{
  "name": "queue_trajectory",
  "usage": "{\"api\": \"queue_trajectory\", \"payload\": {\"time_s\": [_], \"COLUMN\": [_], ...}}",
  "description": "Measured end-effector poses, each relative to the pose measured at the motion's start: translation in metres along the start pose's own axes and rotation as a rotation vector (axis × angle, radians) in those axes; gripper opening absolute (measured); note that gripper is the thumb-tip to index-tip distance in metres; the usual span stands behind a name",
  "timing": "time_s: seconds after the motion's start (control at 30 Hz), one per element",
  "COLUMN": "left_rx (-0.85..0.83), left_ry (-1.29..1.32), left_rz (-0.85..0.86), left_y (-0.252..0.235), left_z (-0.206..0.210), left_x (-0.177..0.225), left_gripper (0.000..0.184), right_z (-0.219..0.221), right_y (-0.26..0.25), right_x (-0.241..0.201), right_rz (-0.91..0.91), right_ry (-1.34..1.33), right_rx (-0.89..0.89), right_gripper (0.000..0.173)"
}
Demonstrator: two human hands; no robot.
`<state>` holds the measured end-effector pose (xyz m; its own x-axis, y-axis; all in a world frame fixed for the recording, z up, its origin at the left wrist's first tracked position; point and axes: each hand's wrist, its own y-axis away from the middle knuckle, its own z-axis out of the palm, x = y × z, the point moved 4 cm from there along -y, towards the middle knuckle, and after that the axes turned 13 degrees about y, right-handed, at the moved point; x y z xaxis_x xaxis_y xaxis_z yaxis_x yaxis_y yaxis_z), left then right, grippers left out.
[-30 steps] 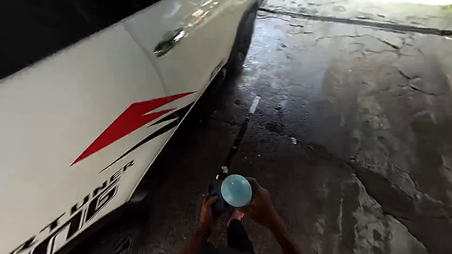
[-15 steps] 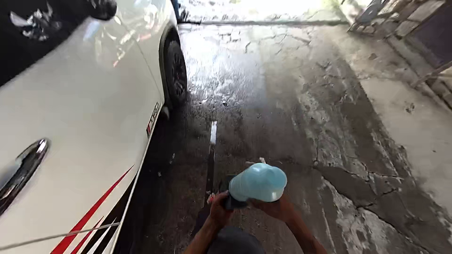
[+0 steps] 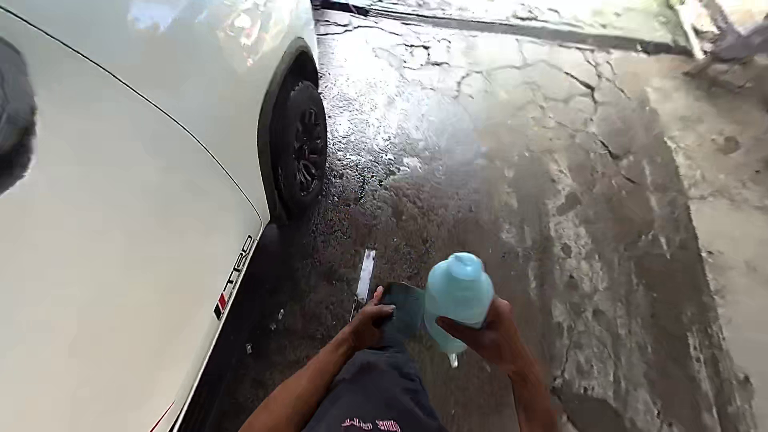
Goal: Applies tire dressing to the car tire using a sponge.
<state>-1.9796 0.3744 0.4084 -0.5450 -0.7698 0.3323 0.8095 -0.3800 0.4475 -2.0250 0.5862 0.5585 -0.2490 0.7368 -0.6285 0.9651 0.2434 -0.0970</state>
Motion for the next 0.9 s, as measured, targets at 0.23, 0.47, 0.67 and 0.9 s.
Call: {"api": "queue_trajectory", "payload": {"time_s": [0.23, 0.47, 0.67, 0.9], "left_rx": [0.076, -0.001, 0.043, 0.146], "left_ry": [0.258, 0.485, 0.661, 0.894], "left_rz": [0.042, 0.112, 0.153, 0.326], "left_y": [-0.183, -0.384, -0.522, -0.619], "left_z": [-0.037, -0.069, -0.076, -0.081], "left_x": [0.201, 0.36, 0.485, 0.561], "left_gripper": [0.042, 0.049, 0.051, 0.054], "right_z": [0.036, 0.122, 0.189, 0.251], "right_y": [-0.313, -0.608, -0.819, -0.991], "right_x": [0.045, 0.056, 0.047, 0.038], "right_rz": [-0.063, -0.096, -0.139, -0.378], "right_ry": [0.659, 0.853, 0.974, 1.102], "right_rx": [-1.067, -1.368, -1.534, -1.693], "right_gripper": [0.085, 0.084, 0.082, 0.074]}}
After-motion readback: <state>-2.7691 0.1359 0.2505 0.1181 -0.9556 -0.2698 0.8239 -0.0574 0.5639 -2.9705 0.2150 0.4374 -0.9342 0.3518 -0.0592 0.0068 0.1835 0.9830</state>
